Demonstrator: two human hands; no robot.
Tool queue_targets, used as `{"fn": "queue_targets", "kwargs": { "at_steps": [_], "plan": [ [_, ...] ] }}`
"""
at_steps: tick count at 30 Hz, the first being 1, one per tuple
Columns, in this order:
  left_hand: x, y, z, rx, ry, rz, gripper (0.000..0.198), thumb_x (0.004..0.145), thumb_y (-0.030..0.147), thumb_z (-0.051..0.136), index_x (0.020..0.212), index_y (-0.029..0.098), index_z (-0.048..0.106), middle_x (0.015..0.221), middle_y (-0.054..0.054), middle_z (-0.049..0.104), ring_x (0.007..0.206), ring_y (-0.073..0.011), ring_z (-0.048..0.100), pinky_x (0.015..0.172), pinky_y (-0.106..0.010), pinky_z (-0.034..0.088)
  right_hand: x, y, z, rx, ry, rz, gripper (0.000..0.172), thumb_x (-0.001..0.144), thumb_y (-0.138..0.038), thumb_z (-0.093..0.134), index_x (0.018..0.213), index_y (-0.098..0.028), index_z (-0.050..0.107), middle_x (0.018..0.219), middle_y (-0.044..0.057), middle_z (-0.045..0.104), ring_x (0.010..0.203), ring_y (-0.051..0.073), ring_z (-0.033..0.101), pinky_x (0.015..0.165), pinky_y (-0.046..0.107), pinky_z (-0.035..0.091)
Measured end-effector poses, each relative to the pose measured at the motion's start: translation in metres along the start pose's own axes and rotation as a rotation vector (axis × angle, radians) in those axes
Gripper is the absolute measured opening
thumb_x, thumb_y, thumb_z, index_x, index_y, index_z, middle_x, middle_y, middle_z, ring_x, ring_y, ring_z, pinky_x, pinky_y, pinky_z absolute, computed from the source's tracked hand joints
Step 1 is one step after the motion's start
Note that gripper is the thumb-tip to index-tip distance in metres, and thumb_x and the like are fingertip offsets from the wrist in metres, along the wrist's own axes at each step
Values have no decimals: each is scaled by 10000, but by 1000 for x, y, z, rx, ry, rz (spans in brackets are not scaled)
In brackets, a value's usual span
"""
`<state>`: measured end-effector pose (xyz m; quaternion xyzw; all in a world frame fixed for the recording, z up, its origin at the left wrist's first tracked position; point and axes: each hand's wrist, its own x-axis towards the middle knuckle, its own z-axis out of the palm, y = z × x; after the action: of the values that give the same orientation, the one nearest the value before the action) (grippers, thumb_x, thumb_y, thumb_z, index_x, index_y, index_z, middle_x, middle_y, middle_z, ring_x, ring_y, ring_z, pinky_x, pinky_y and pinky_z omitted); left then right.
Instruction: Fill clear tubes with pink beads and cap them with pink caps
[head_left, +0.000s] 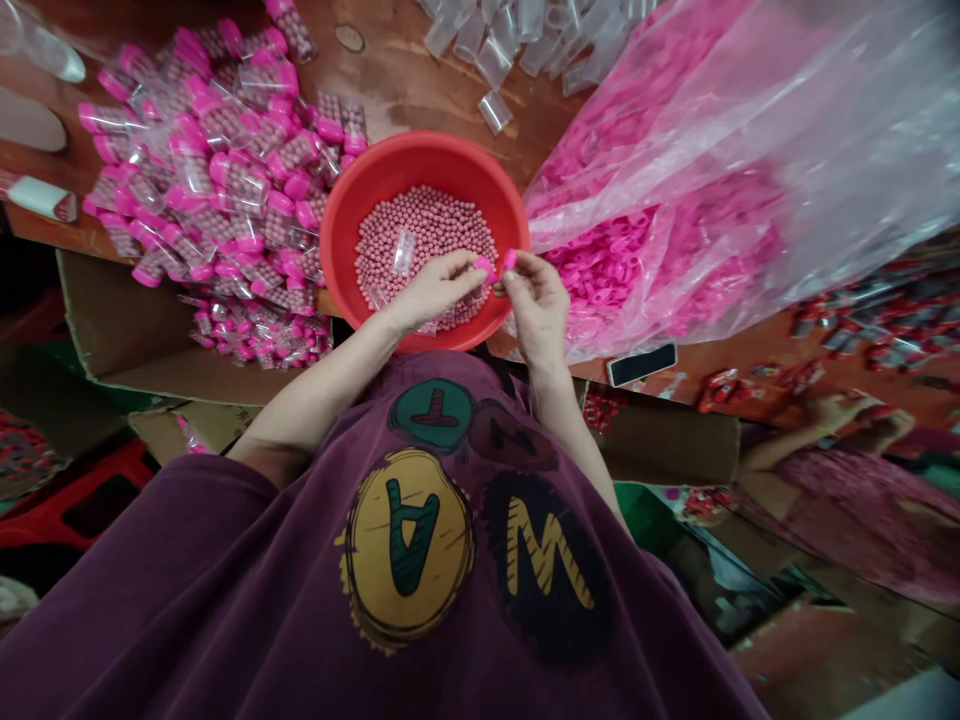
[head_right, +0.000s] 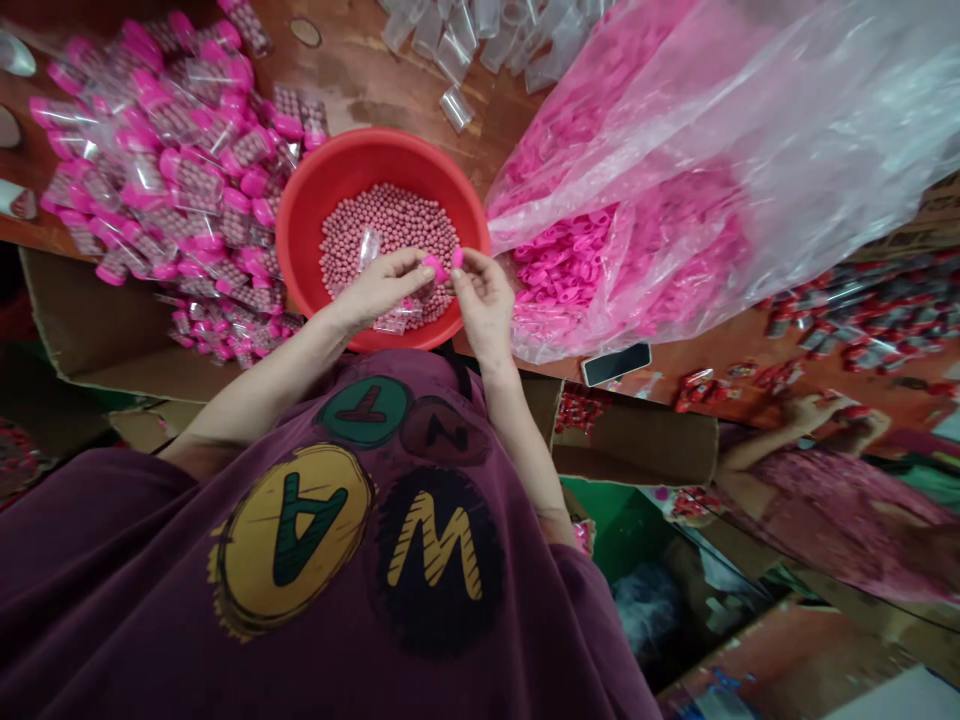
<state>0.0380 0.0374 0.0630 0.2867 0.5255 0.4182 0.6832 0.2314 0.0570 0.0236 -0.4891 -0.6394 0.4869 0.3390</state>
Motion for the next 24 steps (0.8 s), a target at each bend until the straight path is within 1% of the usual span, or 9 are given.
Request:
{"fn": "queue_targets", "kwargs": {
  "at_steps": [3,4,6,8,11,14,18,21,24],
  "plan": [
    [2,-2,4,-5,40,-3,183,1040,49,672,898,160,703,792,29,661,710,-74,574,729,-198,472,1,-17,-3,-177,-131,-96,370,1114,-525,587,1389,-292,669,1235,78,720,1130,253,728,1052,513,668],
    [2,-4,7,-17,62,-23,183,1045,53,670,900,161,697,796,26,668,709,-77,582,729,-202,476,1,-20,-3,-252,-166,-133,431,1083,-528,636,1436,-281,643,1280,94,701,1189,282,715,1092,549,650],
    [2,-6,13,-42,119,-64,203,1076,93,654,889,169,676,777,22,665,694,-88,594,706,-213,474,0,-21,-1,-392,-208,-170,660,989,-576,757,1528,-250,561,1387,140,646,1315,359,663,1167,647,596],
    [2,-9,20,-74,188,-100,234,1105,127,624,879,180,658,747,22,655,683,-98,602,689,-220,473,0,-15,4,-491,-199,-174,794,925,-618,815,1551,-232,515,1436,175,603,1390,418,608,1207,723,544],
    [1,-12,27,-120,236,-133,242,1114,140,613,881,187,657,726,23,649,674,-103,595,688,-223,481,-1,-2,12,-514,-170,-181,749,934,-565,798,1534,-234,497,1411,181,594,1382,423,601,1221,730,529],
    [-2,-16,24,-142,194,-141,203,1110,174,638,911,185,679,743,14,663,678,-109,599,689,-230,486,-5,2,16,-470,-169,-179,749,931,-480,771,1559,-220,454,1417,184,580,1390,421,600,1236,732,516],
    [-7,-22,16,-29,167,2,117,1080,209,690,964,198,702,804,13,679,745,-123,627,758,-242,525,-10,-2,20,-467,-140,-184,729,931,-437,740,1559,-218,442,1408,184,574,1385,418,597,1230,726,518],
    [-7,-26,17,107,213,140,30,1053,190,713,1036,212,723,872,7,707,831,-140,649,824,-251,544,-9,-2,21,-487,-121,-202,637,980,-419,682,1542,-229,452,1403,181,588,1372,411,608,1225,724,527],
    [-4,-28,23,86,277,118,84,1054,133,674,1042,208,710,906,-2,727,881,-146,668,863,-254,554,-4,3,22,-493,-135,-213,555,1012,-406,642,1510,-219,484,1350,177,614,1342,413,630,1207,734,544]
  ]
}}
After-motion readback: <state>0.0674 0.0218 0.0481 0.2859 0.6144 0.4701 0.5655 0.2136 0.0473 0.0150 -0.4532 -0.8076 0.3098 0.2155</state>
